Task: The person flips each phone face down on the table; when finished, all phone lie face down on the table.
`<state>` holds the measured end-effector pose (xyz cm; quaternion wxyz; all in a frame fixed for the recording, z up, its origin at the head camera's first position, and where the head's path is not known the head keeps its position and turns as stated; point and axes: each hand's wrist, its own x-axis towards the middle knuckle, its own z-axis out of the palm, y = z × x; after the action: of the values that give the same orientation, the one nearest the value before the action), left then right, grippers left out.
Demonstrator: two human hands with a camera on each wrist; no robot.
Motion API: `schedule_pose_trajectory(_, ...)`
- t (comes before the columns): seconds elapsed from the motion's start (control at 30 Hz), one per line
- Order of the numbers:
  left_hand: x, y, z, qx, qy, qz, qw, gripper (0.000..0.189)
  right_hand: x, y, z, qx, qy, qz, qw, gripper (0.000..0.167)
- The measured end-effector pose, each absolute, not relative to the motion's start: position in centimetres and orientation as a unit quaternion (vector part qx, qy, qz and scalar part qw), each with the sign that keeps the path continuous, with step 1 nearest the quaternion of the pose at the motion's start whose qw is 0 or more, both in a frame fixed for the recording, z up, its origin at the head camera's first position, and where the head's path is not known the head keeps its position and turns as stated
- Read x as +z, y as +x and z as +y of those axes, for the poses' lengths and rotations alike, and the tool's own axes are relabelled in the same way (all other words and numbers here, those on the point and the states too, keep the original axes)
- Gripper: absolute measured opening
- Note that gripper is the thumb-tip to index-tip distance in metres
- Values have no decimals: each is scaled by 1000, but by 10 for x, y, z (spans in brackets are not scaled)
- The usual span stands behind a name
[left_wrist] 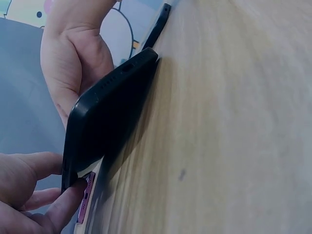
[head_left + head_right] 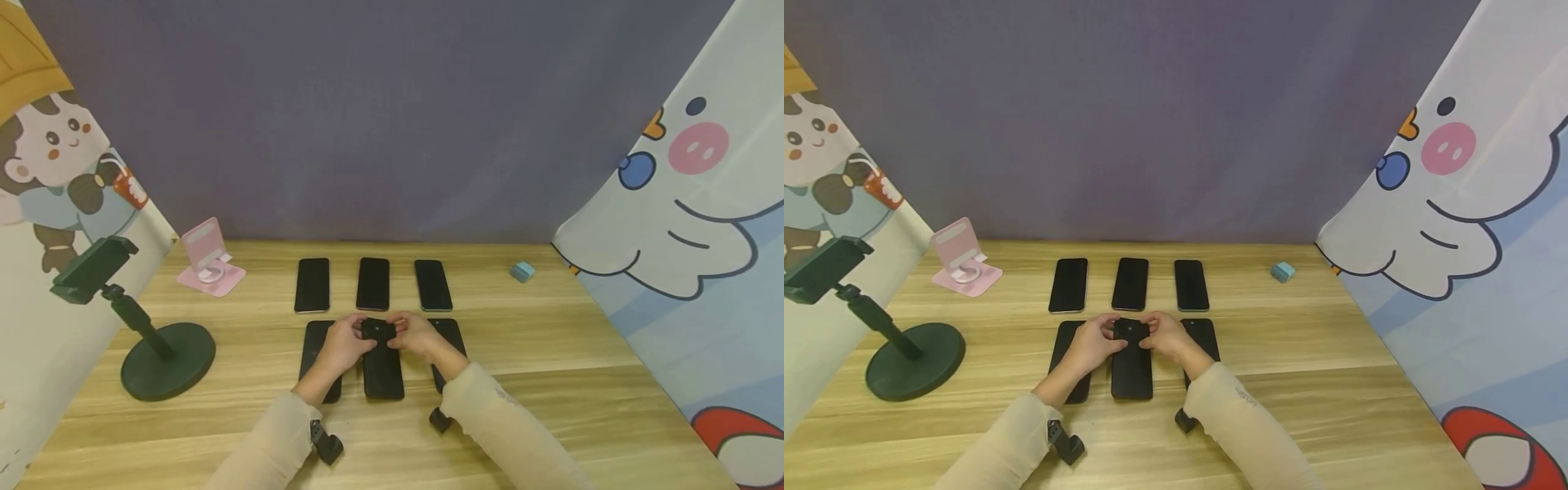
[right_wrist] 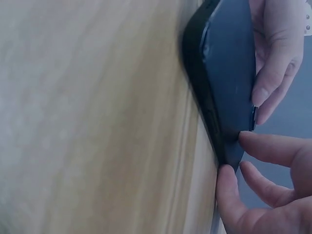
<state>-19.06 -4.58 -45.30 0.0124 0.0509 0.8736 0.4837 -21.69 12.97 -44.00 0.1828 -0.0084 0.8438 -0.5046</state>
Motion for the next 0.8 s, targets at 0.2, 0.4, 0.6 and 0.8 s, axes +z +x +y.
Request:
schedule_pose_trajectory(0.2,-455,-192,-44,471,52,880,10,53,-439,-216,130,-490,-17,853,177,45)
schedule_pose_trajectory(0.4,-455,-193,-42,454,43,890,30,51,-443,-217,132,-463,-14,870,168,44)
schedule_pose_trajectory(0.6,-455,-191,-41,428,57,901,38,52,-443,-217,132,-439,-18,885,155,44)
schedule_pose_trajectory(0.8,-455,-190,-41,417,61,906,38,52,-443,-217,131,-419,-26,895,150,43)
